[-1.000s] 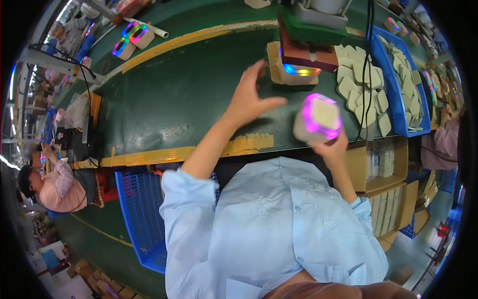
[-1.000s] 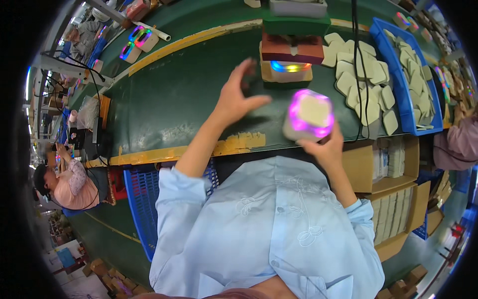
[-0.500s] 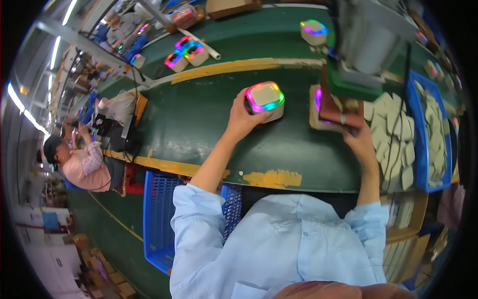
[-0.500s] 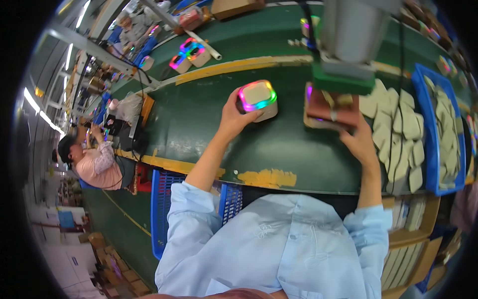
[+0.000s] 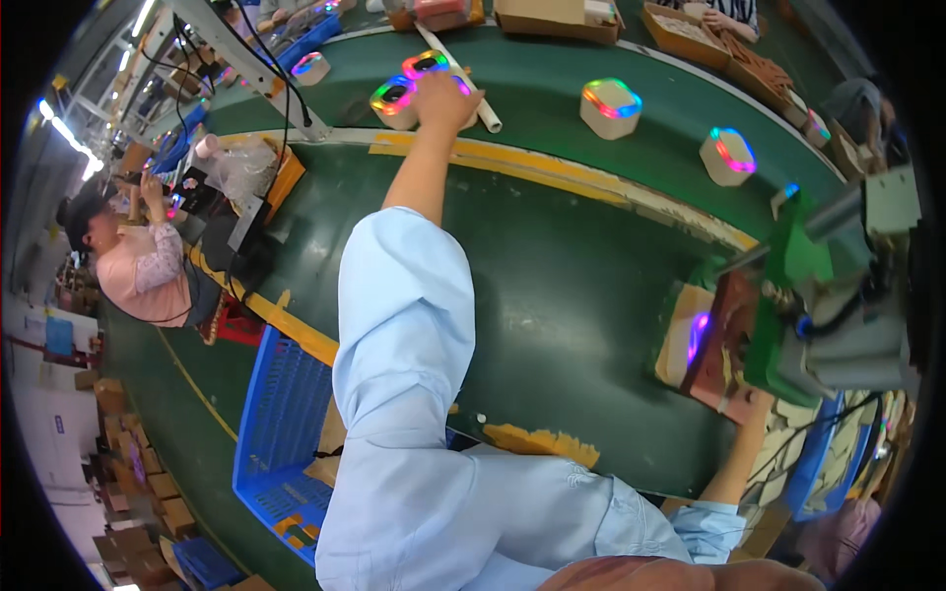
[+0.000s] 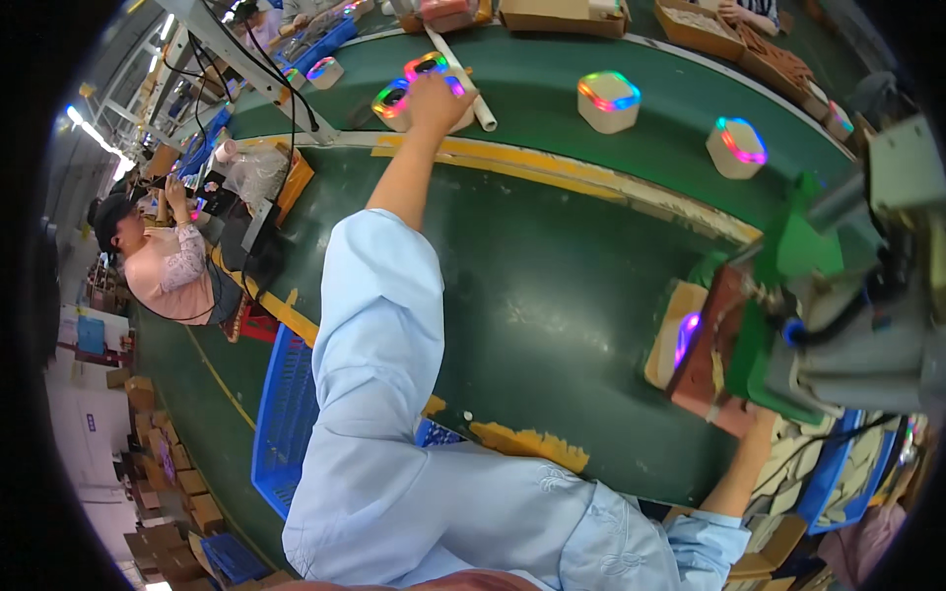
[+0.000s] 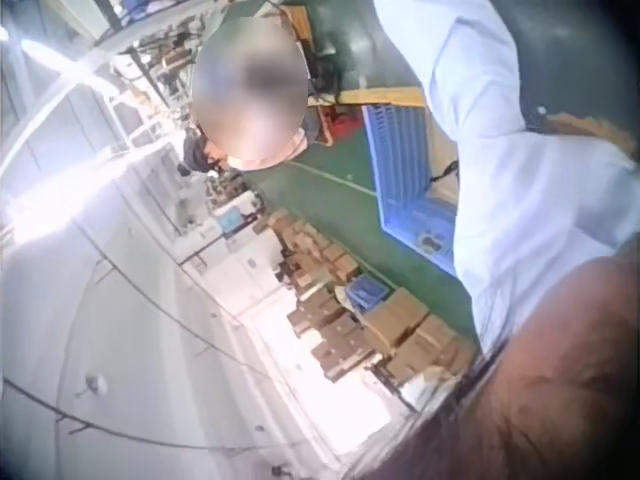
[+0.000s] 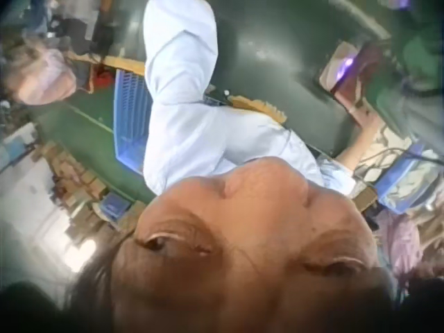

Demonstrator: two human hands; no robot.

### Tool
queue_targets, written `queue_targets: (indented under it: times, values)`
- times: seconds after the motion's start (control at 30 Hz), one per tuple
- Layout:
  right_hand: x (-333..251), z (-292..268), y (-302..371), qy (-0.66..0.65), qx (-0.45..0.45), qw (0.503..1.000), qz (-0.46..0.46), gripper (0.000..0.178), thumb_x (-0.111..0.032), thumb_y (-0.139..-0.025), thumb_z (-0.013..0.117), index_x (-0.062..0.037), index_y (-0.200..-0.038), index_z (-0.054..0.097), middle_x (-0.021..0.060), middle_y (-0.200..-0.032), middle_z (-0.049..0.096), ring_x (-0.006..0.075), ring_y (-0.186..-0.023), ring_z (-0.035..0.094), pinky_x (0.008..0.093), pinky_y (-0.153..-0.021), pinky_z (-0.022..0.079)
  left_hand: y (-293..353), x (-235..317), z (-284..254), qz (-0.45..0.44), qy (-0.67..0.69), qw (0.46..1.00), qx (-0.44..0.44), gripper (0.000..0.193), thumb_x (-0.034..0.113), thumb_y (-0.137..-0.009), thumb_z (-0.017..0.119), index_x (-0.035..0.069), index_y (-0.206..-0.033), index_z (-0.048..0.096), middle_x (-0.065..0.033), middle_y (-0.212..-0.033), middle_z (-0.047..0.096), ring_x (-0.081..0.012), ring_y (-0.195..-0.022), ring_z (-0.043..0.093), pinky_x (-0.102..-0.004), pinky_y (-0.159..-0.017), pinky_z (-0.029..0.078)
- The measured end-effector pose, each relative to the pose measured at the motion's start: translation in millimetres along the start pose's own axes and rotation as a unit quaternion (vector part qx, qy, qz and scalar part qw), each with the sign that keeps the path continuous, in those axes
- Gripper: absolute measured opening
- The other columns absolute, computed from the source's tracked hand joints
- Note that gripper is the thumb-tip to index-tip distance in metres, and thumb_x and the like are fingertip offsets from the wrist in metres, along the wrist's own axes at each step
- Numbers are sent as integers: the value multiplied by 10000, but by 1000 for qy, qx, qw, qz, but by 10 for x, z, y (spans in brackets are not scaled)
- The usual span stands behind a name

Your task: Assembling and pressing components of portable LED speakers on an assembly line.

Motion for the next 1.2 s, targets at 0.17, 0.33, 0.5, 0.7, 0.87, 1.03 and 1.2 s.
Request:
queue_targets:
  times: [0.17,0.33,0.5,0.7,0.87,1.03,1.2]
  values:
    - [54,-177,-8,-109,22,993,50,333,-27,-802,574,41,-1125,620,256,-1067,645,413,-989,602,457,-883,480,-46,-359,136,80,-130,969,-192,899,599,-674,768,43,-1349,558,-201,-1398,543,-386,-1264,510,-482,-1045,441]
    - [-705,-735,-44,-197,45,971,128,381,-62,-838,601,43,-1204,585,232,-1130,642,351,-1029,616,434,-908,477,124,-252,-42,88,-122,981,-122,912,541,-618,816,14,-1309,542,-203,-1327,561,-373,-1256,498,-485,-1040,428]
    - [-1162,-1260,103,-367,134,914,109,474,-171,-938,649,56,-1334,522,176,-1297,596,265,-1165,588,372,-989,464,691,-47,-568,142,77,985,54,814,494,-595,850,29,-1207,580,-173,-1199,591,-377,-1193,507,-489,-971,441]
    - [-1698,-1321,918,-480,108,844,214,441,-121,-994,571,31,-1403,507,143,-1332,606,236,-1186,597,349,-988,488,2458,1136,-1654,270,246,923,-123,838,401,-587,866,16,-1257,542,-187,-1181,584,-399,-1114,516,-466,-953,438]
    - [-2795,-1504,1319,-481,-59,874,35,522,-72,-803,676,36,-1305,585,137,-1282,623,222,-1125,620,335,-975,493,3695,1657,-1727,321,314,862,-235,974,353,-561,898,-15,-1354,468,-206,-1282,541,-402,-1174,502,-478,-989,424]
    - [-3601,-1641,901,-320,44,922,-213,610,-211,-731,825,0,-1254,590,181,-1306,582,362,-1170,571,430,-956,485,4094,1425,-1473,154,493,815,-261,1032,310,-587,909,3,-1432,401,-204,-1320,527,-397,-1226,500,-453,-1045,419]
    - [-3935,-1443,715,-204,27,932,-298,585,-245,-768,778,-14,-1268,582,155,-1331,574,354,-1204,546,461,-996,443,4175,1394,-1442,131,497,800,-309,950,181,-625,835,48,-1455,394,-165,-1382,517,-315,-1269,528,-391,-1068,430]
Point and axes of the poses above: each hand's wrist, its own y-axis away from the middle knuckle, its own z-axis out of the palm, x = y × z, the point moved 6 cm from there along -y, towards the middle knuckle
